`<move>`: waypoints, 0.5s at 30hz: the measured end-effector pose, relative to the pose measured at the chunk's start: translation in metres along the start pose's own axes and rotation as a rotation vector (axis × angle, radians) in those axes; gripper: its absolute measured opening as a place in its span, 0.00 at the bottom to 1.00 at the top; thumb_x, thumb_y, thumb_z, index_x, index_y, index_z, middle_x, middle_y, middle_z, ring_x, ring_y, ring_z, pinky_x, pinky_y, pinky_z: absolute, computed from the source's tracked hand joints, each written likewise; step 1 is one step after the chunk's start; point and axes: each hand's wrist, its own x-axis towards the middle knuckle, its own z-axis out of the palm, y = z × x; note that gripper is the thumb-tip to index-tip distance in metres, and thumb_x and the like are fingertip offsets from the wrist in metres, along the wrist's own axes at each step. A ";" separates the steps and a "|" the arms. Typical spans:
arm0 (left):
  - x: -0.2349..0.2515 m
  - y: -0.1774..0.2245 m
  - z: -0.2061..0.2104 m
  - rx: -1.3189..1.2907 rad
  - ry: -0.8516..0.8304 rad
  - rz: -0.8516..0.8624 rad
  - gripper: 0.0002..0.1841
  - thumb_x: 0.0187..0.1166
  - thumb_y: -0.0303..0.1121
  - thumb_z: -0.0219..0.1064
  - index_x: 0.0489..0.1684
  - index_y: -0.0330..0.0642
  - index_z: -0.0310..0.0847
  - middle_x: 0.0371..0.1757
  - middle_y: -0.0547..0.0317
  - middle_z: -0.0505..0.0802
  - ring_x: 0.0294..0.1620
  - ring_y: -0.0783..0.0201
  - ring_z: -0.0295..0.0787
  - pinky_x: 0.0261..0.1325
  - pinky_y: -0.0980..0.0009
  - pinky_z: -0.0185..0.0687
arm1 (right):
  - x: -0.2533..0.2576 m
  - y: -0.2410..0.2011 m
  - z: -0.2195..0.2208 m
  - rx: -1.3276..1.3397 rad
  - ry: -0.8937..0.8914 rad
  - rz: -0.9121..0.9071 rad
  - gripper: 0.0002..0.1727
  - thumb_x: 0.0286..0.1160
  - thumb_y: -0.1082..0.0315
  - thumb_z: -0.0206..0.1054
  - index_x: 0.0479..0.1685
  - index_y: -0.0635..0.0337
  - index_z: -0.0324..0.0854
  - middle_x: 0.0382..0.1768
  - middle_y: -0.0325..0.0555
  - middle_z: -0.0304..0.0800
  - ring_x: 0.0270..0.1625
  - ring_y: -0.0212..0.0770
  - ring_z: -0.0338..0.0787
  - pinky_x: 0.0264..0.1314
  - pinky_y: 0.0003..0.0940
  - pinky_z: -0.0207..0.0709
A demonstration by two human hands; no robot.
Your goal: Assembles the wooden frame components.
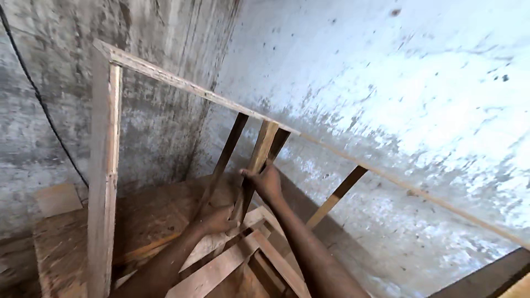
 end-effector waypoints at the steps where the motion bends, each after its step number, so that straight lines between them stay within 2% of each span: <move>1: 0.002 -0.003 0.001 0.002 -0.009 -0.006 0.28 0.79 0.53 0.70 0.69 0.42 0.77 0.50 0.50 0.93 0.50 0.55 0.92 0.60 0.47 0.87 | 0.000 0.000 0.001 0.001 0.009 0.002 0.43 0.53 0.48 0.89 0.67 0.63 0.76 0.48 0.59 0.89 0.50 0.56 0.91 0.55 0.60 0.84; 5: 0.000 -0.004 0.004 -0.053 -0.006 -0.005 0.28 0.81 0.50 0.69 0.73 0.41 0.76 0.55 0.47 0.92 0.54 0.54 0.92 0.63 0.48 0.86 | -0.004 -0.004 0.002 -0.037 0.020 0.010 0.41 0.55 0.49 0.88 0.65 0.64 0.76 0.48 0.60 0.89 0.50 0.56 0.90 0.56 0.60 0.83; 8: -0.004 0.001 0.001 -0.100 -0.027 -0.002 0.28 0.83 0.45 0.68 0.77 0.40 0.72 0.54 0.45 0.92 0.51 0.54 0.93 0.60 0.49 0.88 | -0.006 -0.007 0.003 -0.066 0.042 -0.003 0.42 0.55 0.47 0.88 0.64 0.66 0.76 0.49 0.61 0.88 0.52 0.57 0.90 0.57 0.60 0.83; 10: -0.004 0.004 -0.002 -0.099 -0.048 -0.018 0.27 0.84 0.44 0.68 0.77 0.40 0.71 0.53 0.46 0.92 0.49 0.55 0.93 0.58 0.50 0.88 | -0.007 -0.009 0.005 -0.083 0.057 0.003 0.43 0.55 0.46 0.88 0.65 0.67 0.76 0.49 0.61 0.89 0.52 0.58 0.90 0.58 0.60 0.83; 15: -0.003 0.004 -0.004 -0.045 -0.047 -0.007 0.27 0.83 0.45 0.69 0.75 0.40 0.74 0.55 0.47 0.92 0.53 0.54 0.92 0.62 0.49 0.87 | -0.009 -0.008 0.008 -0.096 0.080 -0.001 0.43 0.54 0.45 0.88 0.64 0.66 0.76 0.47 0.60 0.89 0.50 0.57 0.90 0.55 0.59 0.83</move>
